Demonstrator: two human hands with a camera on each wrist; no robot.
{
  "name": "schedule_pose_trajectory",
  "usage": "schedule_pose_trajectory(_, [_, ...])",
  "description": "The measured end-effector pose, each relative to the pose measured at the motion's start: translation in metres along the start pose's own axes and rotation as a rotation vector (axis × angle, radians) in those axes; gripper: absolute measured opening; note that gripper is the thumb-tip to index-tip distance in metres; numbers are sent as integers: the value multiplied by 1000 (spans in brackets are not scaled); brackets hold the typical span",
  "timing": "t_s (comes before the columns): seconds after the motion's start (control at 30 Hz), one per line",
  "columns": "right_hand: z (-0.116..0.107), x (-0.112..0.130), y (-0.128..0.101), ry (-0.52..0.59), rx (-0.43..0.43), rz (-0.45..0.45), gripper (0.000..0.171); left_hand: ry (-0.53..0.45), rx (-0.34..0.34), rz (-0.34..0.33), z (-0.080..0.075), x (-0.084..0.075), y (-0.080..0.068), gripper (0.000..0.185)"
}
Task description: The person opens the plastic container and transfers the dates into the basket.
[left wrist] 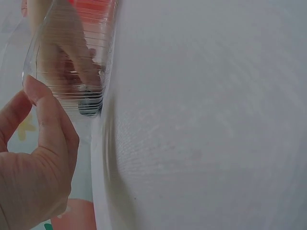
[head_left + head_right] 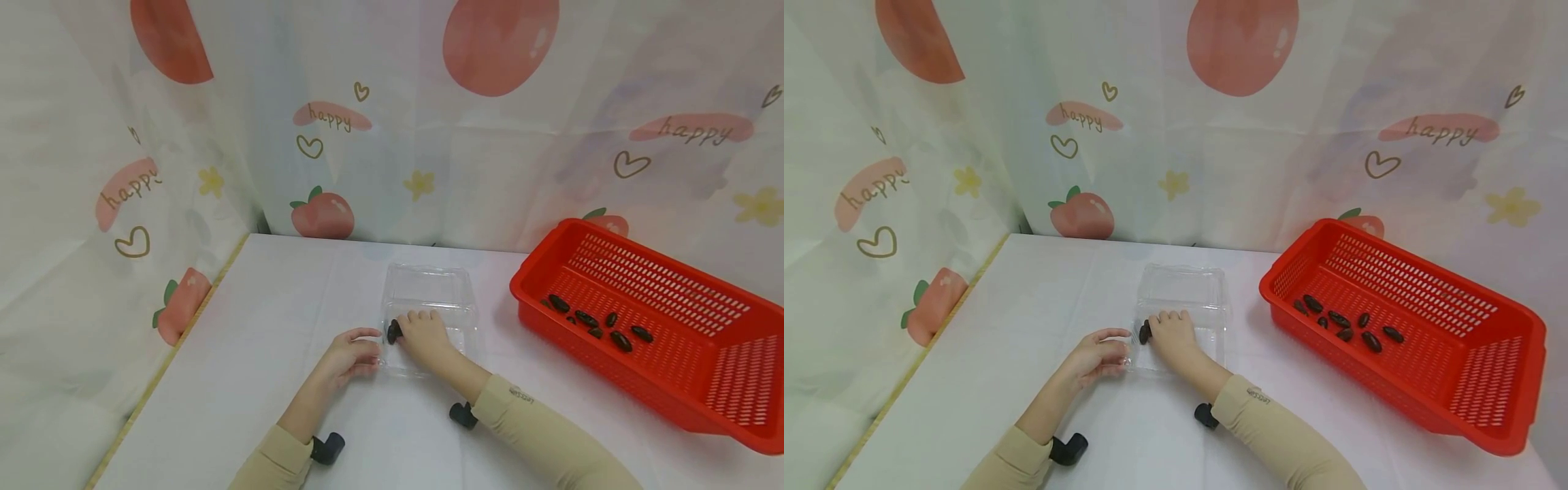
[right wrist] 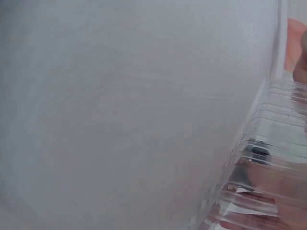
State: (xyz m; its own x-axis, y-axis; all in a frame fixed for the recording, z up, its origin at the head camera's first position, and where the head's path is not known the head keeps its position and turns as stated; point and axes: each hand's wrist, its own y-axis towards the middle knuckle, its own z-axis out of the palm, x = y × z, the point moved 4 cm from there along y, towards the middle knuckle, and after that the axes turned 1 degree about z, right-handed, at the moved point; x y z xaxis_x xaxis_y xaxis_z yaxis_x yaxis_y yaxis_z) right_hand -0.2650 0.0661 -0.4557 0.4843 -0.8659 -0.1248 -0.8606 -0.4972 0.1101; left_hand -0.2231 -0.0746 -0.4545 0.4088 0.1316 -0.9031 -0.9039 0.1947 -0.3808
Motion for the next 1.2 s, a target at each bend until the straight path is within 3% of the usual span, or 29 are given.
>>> schedule_pose_trajectory(0.37, [5, -2, 0, 0, 23, 10, 26, -9, -19, -5, -9, 18, 19, 38])
schedule_pose_trajectory(0.6, [1, -5, -2, 43, 28, 22, 22, -4, -45, -5, -11, 22, 22, 36])
schedule_pose_trajectory(0.97, [-20, -19, -23, 60, -91, -28, 24, -8, -40, -5, -11, 22, 23, 35])
schedule_pose_trajectory(1.2, [-36, -36, -39, 70, -214, -31, 19, -3, -45, -6, -11, 23, 22, 35])
